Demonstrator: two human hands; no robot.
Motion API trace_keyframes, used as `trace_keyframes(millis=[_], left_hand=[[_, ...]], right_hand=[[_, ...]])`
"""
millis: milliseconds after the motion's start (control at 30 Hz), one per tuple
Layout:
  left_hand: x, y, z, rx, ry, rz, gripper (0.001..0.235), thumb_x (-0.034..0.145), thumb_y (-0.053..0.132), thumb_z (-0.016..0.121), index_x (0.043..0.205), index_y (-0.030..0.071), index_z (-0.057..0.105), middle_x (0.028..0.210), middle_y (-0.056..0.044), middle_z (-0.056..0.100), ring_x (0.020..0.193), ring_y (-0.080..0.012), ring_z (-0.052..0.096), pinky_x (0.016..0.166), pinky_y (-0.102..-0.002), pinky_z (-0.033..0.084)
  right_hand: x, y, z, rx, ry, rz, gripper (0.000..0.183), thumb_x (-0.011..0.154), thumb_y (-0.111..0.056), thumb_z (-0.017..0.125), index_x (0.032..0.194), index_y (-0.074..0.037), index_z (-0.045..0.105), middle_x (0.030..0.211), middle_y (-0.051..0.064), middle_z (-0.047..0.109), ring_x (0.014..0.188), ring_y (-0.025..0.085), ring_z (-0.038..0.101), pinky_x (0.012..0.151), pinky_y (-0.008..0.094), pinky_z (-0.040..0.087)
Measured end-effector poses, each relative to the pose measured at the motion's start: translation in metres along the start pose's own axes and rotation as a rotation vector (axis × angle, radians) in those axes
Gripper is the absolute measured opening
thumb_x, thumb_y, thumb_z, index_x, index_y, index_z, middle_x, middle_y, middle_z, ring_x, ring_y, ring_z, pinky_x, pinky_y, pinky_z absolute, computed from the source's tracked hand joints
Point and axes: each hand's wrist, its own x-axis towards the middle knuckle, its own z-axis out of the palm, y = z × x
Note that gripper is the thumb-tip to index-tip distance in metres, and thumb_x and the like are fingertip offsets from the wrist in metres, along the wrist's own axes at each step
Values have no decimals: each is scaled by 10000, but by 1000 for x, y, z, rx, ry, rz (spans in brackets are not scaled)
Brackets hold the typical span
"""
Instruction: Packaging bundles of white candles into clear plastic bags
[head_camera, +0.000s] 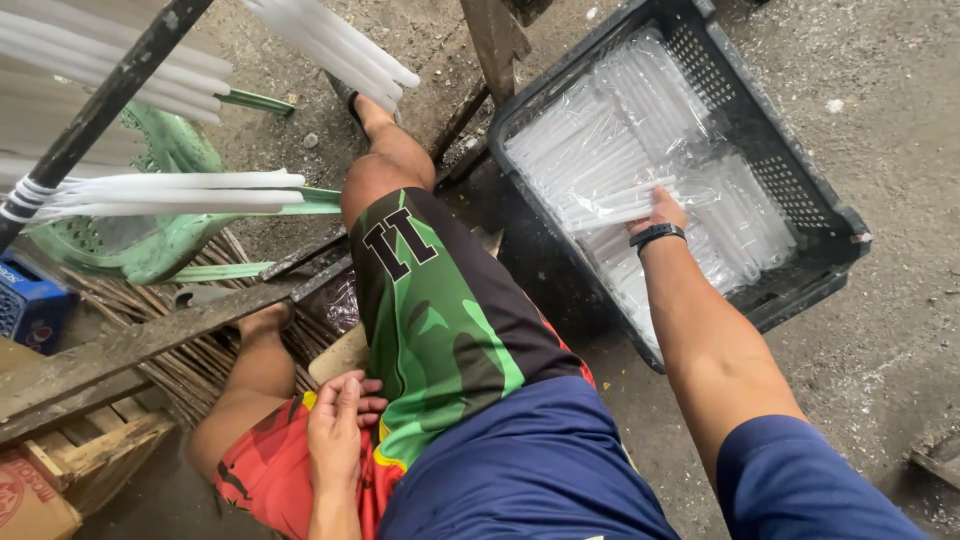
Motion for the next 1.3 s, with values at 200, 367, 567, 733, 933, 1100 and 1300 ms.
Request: trace_keyframes(millis=[200, 367, 567, 733, 933, 1100, 1300], left_hand=[[3, -7, -1, 3, 1, 20, 250, 858, 205, 457, 981, 4, 539, 817, -170, 637, 599, -198, 595, 500, -245, 442], [1, -3, -1, 12, 12, 15, 236, 859, 200, 457, 976, 15, 545, 812, -155, 641, 600, -191, 594, 501, -242, 440], [1, -6, 0, -5, 18, 27, 232, 855, 211, 464, 963, 24, 547, 810, -144, 637, 597, -179, 589, 505, -234, 431], [4, -7, 2, 14, 13, 24, 232, 853, 210, 467, 966, 24, 547, 802, -139, 641, 592, -175, 590, 500, -232, 433], [1, -2, 3, 26, 25, 19, 233, 852, 209, 470, 968, 26, 556, 808, -131, 639, 600, -170, 581, 515, -232, 435], [1, -5, 1, 19, 16, 40, 223, 852, 208, 473, 957, 32, 559, 807, -129, 638, 605, -165, 582, 517, -228, 435], [0, -6, 1, 44, 19, 47, 237, 850, 233, 463, 956, 41, 556, 802, -118, 642, 600, -158, 586, 518, -230, 436]], right_hand=[[12, -4, -2, -131, 32, 10, 116, 764, -187, 640, 850, -130, 587, 852, 14, 645, 788, 208, 645, 599, 366, 533], [10, -12, -1, -174, -37, -50, 63, 781, -133, 606, 841, -150, 616, 835, 22, 658, 778, 219, 653, 609, 413, 548], [2, -2, 5, -201, 42, -125, 30, 756, -136, 648, 767, -137, 620, 774, 11, 653, 720, 205, 651, 562, 430, 527], [-3, -3, 7, -192, 33, -191, 80, 713, -104, 679, 733, -74, 608, 703, 35, 653, 650, 218, 667, 524, 401, 556], [-6, -6, 7, -387, 24, -297, 314, 624, -141, 713, 900, -38, 607, 869, 51, 631, 794, 201, 621, 713, 384, 495], [34, -15, -14, -621, -102, -418, 222, 764, -243, 606, 807, -120, 426, 560, 12, 385, 507, 114, 421, 501, 274, 480], [-53, -38, -43, -1226, 58, -1187, 363, 768, -151, 520, 1120, -95, 452, 1013, 94, 438, 768, 317, 521, 637, 492, 390]])
